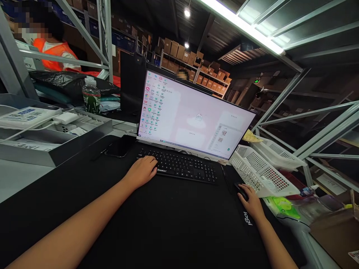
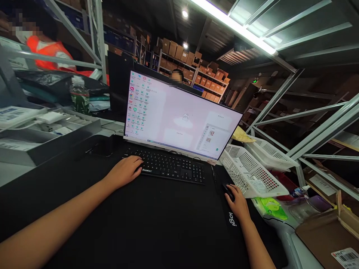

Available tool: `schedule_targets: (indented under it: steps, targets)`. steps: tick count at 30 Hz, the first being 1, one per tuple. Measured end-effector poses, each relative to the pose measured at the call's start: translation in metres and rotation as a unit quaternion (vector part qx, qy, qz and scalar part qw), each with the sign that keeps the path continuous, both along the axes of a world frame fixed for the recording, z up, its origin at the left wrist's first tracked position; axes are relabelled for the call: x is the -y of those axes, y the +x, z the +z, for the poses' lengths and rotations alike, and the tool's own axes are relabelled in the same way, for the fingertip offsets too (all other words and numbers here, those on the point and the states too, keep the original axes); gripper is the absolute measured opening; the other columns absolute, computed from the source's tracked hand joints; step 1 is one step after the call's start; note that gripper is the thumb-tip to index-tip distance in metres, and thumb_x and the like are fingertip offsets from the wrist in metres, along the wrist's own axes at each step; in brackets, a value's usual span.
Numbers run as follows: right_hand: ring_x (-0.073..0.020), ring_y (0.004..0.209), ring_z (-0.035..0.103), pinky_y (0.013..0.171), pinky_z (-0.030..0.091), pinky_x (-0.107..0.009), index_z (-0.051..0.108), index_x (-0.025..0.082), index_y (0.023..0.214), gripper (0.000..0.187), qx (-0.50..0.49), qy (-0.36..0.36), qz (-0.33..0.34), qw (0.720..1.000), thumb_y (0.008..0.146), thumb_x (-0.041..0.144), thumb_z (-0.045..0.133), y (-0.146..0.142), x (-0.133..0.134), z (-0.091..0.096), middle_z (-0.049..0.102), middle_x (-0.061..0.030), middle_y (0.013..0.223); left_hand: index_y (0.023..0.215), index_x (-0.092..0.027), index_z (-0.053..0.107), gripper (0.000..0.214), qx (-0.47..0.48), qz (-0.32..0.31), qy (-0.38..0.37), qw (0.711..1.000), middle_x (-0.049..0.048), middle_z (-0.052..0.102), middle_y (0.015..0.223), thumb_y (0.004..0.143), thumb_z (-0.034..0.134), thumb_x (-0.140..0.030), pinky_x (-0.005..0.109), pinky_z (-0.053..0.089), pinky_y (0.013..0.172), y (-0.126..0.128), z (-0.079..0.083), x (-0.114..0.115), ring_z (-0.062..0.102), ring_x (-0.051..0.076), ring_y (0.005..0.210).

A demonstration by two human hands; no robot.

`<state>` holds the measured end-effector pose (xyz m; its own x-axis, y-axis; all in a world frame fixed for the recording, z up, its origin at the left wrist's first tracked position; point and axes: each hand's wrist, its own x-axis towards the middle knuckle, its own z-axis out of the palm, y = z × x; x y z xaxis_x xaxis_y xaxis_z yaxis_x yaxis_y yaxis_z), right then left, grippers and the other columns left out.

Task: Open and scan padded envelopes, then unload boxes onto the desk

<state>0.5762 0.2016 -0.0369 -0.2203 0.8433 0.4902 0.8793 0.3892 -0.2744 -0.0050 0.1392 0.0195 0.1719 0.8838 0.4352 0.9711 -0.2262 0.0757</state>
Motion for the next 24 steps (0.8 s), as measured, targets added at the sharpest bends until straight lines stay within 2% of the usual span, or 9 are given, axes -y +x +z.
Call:
schedule_targets:
  steps: [4, 17, 24]
  targets:
    - [-0.0291, 0.128, 0.058, 0.107, 0.050, -0.048, 0.053, 0.026, 0.140, 0.045, 0.004, -0.006, 0.006, 1.000, 0.098, 0.043, 0.051, -0.002, 0.002, 0.002, 0.059, -0.0103, 0.136, 0.104, -0.016, 0.071, 0.028, 0.002, -0.004, 0.002, 1.000, 0.0145, 0.069, 0.119, 0.095, 0.046, -0.025, 0.044, 0.054, 0.095, 0.000, 0.001, 0.000, 0.064, 0.029, 0.113]
    - [-0.0298, 0.127, 0.059, 0.107, 0.050, -0.048, 0.048, 0.024, 0.141, 0.048, 0.031, -0.001, -0.002, 1.000, 0.097, 0.045, 0.051, 0.015, -0.009, -0.010, 0.058, -0.0116, 0.135, 0.104, -0.016, 0.070, 0.029, 0.001, 0.002, -0.006, 1.000, 0.0147, 0.068, 0.120, 0.096, 0.044, -0.025, 0.044, 0.053, 0.096, 0.001, 0.001, 0.001, 0.063, 0.029, 0.114]
    - [-0.0298, 0.127, 0.058, 0.108, 0.049, -0.048, 0.050, 0.024, 0.138, 0.047, 0.021, -0.010, -0.012, 1.000, 0.095, 0.044, 0.051, 0.010, -0.005, -0.005, 0.059, -0.0111, 0.135, 0.105, -0.015, 0.070, 0.031, 0.006, -0.004, -0.004, 1.000, 0.0164, 0.068, 0.122, 0.095, 0.042, -0.026, 0.046, 0.053, 0.097, 0.001, 0.000, 0.001, 0.063, 0.030, 0.113]
